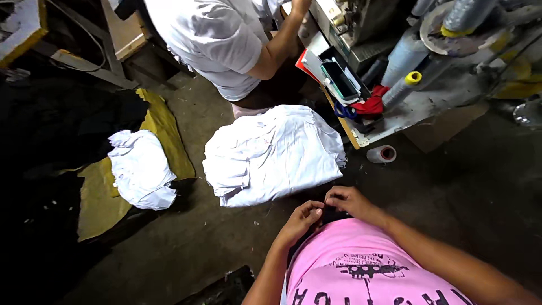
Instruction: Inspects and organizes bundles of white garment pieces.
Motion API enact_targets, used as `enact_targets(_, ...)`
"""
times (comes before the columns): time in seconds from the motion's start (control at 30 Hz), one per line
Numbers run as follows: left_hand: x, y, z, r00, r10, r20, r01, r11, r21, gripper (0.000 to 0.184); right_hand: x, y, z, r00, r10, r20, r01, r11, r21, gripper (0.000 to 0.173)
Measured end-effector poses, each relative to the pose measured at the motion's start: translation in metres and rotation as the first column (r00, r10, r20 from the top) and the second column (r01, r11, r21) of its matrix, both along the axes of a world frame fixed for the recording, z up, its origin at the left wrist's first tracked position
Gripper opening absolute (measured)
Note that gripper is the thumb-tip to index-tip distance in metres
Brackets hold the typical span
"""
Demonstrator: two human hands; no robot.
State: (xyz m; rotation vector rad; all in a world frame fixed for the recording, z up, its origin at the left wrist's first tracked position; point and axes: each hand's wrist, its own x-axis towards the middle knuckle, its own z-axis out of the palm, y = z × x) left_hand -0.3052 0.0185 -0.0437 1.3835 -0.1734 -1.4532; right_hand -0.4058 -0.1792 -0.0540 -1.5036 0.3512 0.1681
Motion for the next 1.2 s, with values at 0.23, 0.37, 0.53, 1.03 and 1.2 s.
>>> enact_targets(0.23, 0.004, -0.042, -0.054, 0.691, -0.572, 0.442, 0.361, 0.803, 0.474, 0.040, -0.095, -0.046, -0.042, 0.846, -0.444, -0.296, 0.490, 0.866, 0.101, 0.013)
enact_targets(0.37, 0.019, -0.111, -0.085, 0.544, -0.663, 0.514, 0.417, 0.745, 0.520, 0.038, -0.147, -0.044, -0.045, 0.658, -0.624, -0.423, 0.715, 0.693, 0.089, 0.017)
enact_targets(0.53, 0.024, -0.202, -0.158, 0.202, -0.734, 0.649, 0.339, 0.674, 0.657, 0.055, -0.180, -0.020, -0.037, 0.464, -0.754, -0.465, 0.854, 0.520, 0.010, 0.017)
enact_targets(1.03, 0.094, -0.128, -0.167, 0.877, 0.461, 0.132, -0.479, 0.832, 0.280, 0.028, -0.138, 0.075, -0.035, 0.357, -0.771, -0.527, 0.852, 0.500, -0.155, 0.017)
enact_targets(1.2, 0.095, -0.122, -0.166, 0.836, 0.549, -0.014, -0.519, 0.797, 0.309, 0.028, -0.118, 0.088, -0.033, 0.407, -0.745, -0.528, 0.804, 0.567, -0.181, 0.019)
